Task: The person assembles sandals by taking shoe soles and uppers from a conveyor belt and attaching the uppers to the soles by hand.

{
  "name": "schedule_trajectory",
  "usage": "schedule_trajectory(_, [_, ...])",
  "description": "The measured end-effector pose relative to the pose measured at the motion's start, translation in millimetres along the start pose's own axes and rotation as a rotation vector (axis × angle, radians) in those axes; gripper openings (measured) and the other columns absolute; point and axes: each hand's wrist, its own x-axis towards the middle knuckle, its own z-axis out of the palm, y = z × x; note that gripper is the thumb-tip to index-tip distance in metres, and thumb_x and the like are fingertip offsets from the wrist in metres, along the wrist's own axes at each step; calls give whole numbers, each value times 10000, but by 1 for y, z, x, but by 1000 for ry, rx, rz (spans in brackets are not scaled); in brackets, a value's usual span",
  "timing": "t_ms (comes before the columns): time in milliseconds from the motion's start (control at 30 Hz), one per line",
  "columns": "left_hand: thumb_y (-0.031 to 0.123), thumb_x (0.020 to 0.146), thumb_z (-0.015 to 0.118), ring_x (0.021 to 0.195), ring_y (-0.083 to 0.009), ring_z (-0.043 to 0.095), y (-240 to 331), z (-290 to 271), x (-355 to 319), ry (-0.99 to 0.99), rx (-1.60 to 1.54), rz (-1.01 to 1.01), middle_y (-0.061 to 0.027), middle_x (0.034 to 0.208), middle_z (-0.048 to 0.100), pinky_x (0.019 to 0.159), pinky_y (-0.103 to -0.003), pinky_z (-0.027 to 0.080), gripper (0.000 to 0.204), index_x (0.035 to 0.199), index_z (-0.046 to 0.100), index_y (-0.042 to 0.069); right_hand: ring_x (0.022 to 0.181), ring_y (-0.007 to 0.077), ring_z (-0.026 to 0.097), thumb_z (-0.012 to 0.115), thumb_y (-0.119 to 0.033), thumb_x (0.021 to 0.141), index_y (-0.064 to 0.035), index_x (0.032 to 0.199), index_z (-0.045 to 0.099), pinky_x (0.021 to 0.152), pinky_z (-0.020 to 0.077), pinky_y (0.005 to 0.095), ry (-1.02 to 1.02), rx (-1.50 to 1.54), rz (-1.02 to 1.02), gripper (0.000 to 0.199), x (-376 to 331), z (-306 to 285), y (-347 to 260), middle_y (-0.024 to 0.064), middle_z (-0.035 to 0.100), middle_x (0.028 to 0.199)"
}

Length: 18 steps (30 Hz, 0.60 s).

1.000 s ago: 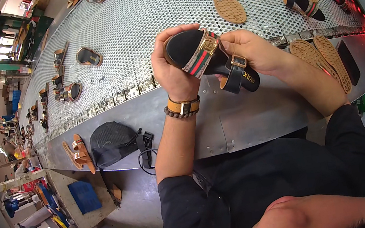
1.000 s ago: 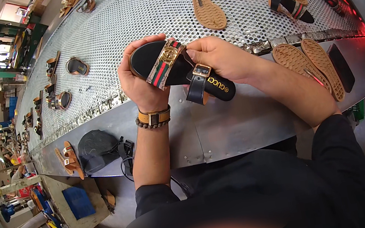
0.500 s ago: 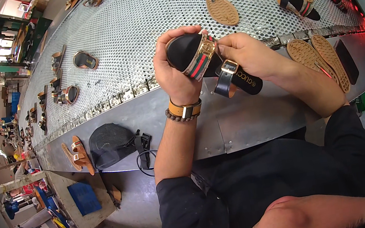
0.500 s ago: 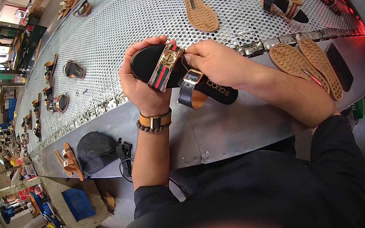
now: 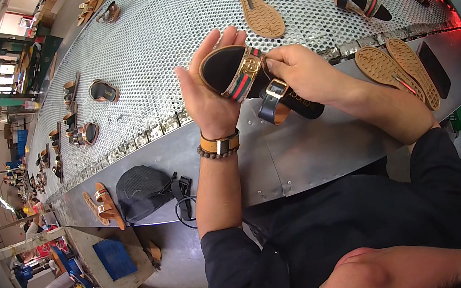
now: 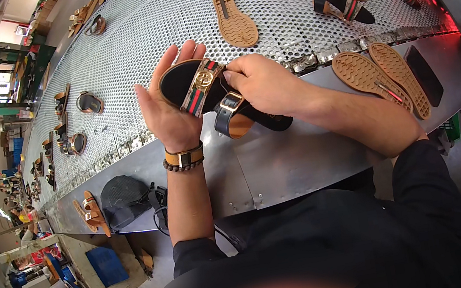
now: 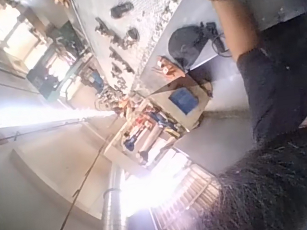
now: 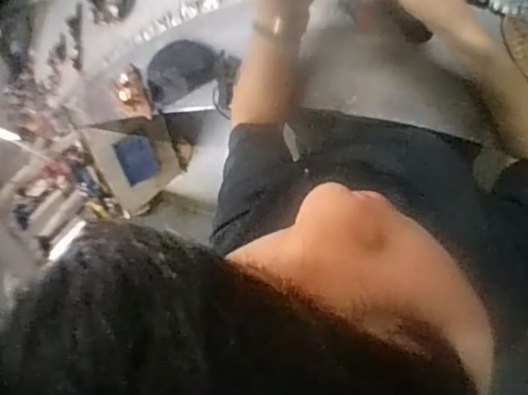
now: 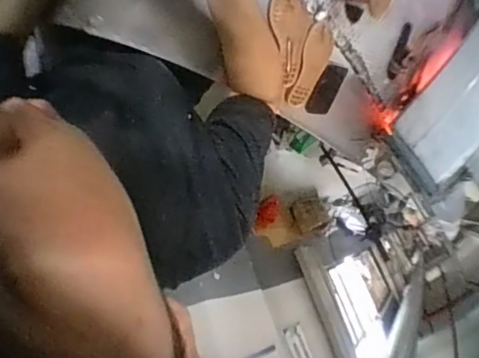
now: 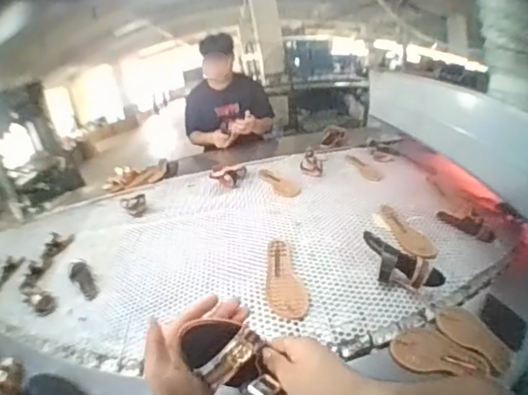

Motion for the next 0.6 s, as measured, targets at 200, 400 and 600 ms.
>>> schedule_trajectory(200, [183,1109,510,1362,-443,563,-16,10,2,-11,368,87,-327,1476,530,1110,-510,531,422,1437,482,-82,683,101,586,494,-176,1096,38,1029,697,639,473,327,40,-17,-27,303,-11,-15,-3,37,677,770])
schedule_trajectory(400, [55,1082,482,1374,-469,541,-11,17,11,78,247,60,-338,1497,498,1107,-554,534,363,1411,477,-97,805,116,695,515,-250,1115,20,1204,666,738,571,282,-334,616,55,322,-4,-55,-4,75,737,978])
schedule_trajectory(600, [59,1097,435,1389,-462,524,-18,11,22,164,143,137,-339,1505,480,1102,-557,550,366,1424,462,-102,1048,184,728,642,-220,1047,42,1397,523,891,612,302,-381,790,-2,453,-18,-75,-17,179,709,1167])
